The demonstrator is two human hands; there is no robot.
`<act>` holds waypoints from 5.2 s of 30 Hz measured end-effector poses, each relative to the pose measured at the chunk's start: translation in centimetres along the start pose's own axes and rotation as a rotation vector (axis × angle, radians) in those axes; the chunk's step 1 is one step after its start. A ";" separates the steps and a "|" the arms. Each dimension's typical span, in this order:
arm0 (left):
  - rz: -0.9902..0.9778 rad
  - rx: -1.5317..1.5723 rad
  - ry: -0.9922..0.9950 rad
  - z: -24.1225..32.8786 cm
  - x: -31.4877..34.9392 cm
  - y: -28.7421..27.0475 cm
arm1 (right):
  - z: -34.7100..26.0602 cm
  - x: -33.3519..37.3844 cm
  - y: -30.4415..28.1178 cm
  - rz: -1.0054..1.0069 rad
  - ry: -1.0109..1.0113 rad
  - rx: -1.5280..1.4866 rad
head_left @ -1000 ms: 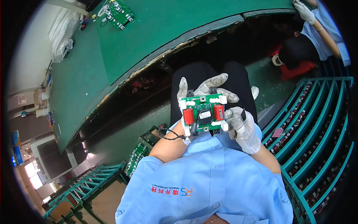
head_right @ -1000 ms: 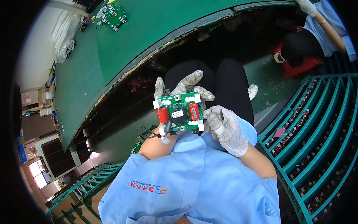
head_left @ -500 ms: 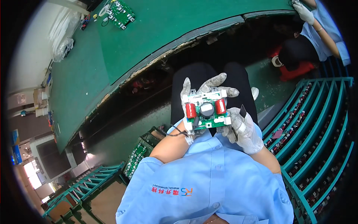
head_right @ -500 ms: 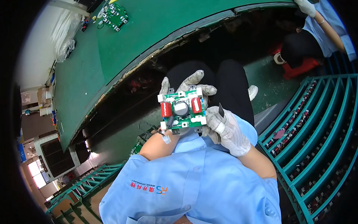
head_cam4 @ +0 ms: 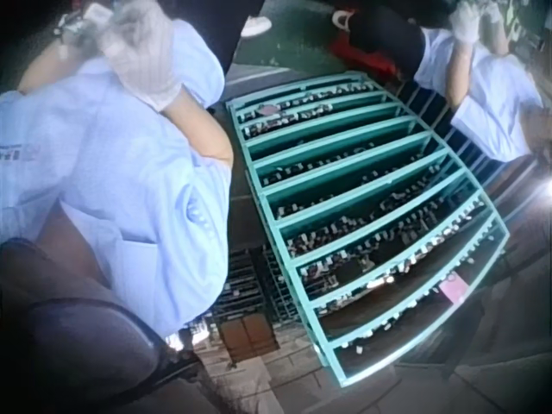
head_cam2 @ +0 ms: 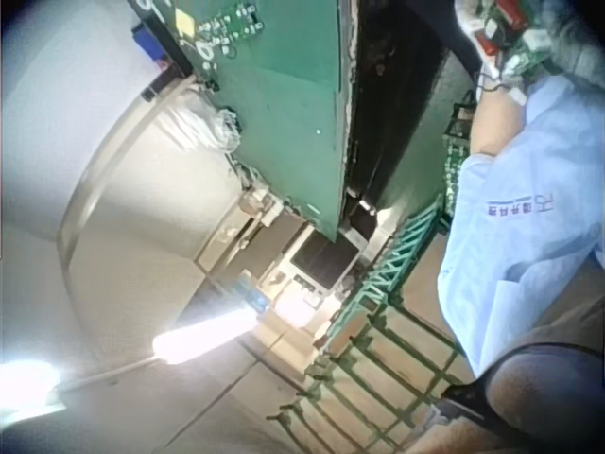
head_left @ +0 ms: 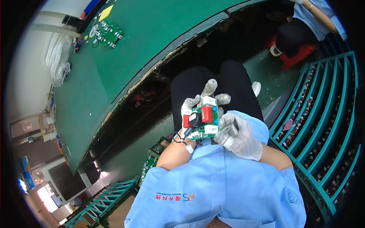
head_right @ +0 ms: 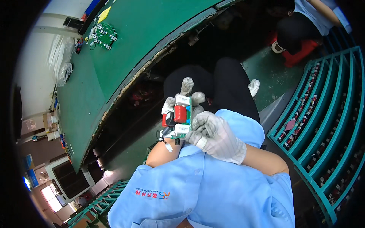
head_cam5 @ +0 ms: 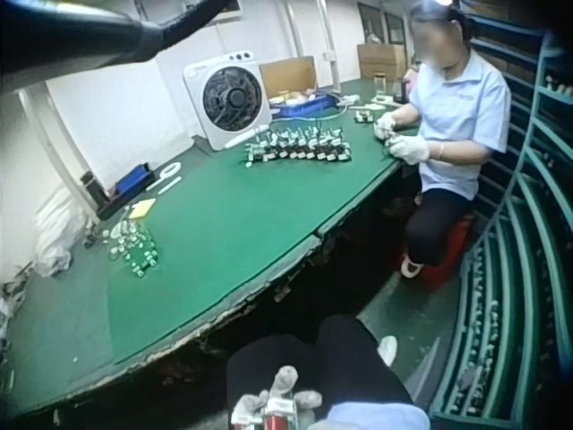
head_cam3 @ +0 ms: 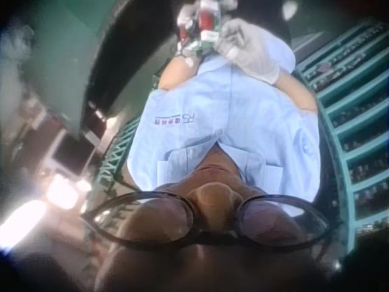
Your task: Assembling and inspecting printed circuit boards at a workstation.
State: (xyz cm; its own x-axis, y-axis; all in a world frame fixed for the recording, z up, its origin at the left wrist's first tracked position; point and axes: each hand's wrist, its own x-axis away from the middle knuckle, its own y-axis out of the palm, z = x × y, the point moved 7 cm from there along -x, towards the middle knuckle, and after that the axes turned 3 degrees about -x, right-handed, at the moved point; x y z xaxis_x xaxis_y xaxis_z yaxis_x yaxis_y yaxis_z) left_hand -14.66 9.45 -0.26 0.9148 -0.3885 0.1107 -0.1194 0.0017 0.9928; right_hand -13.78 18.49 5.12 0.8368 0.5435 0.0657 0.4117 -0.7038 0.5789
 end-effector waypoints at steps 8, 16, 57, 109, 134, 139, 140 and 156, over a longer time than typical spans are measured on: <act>-0.017 -0.059 0.018 0.7 0.1 0.2 | 0.8 0.2 0.0 -0.076 -0.107 0.286; 0.304 -0.945 0.426 3.4 -0.2 1.7 | 1.2 -0.5 -4.2 0.307 0.125 -0.374; 0.269 -0.587 -0.070 -1.2 3.7 1.9 | -0.3 -0.8 -5.7 0.436 0.190 0.242; 0.188 -0.456 -0.035 -0.7 2.3 1.0 | 0.6 -1.2 -6.0 0.468 0.215 0.207; 0.302 -0.918 0.066 0.0 3.0 0.6 | -0.7 -1.3 -5.7 0.408 -0.087 0.253; 0.279 -1.271 0.195 2.1 4.1 -2.8 | -0.6 -2.4 -3.9 0.322 -0.016 0.270; 0.314 -1.506 0.157 3.1 4.4 -3.3 | 0.1 -2.6 -4.0 0.304 0.028 0.243; 0.569 -1.312 0.443 4.9 5.0 -4.1 | 1.8 -3.1 -1.3 -0.004 0.029 0.396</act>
State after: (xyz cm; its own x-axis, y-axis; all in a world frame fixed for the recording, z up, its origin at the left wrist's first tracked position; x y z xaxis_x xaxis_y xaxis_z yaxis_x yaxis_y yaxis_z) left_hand -11.48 2.99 -3.95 0.9345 0.2512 0.2521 -0.2877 0.9502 0.1196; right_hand -16.22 16.86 2.72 0.8265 0.5555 0.0907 0.5271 -0.8204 0.2214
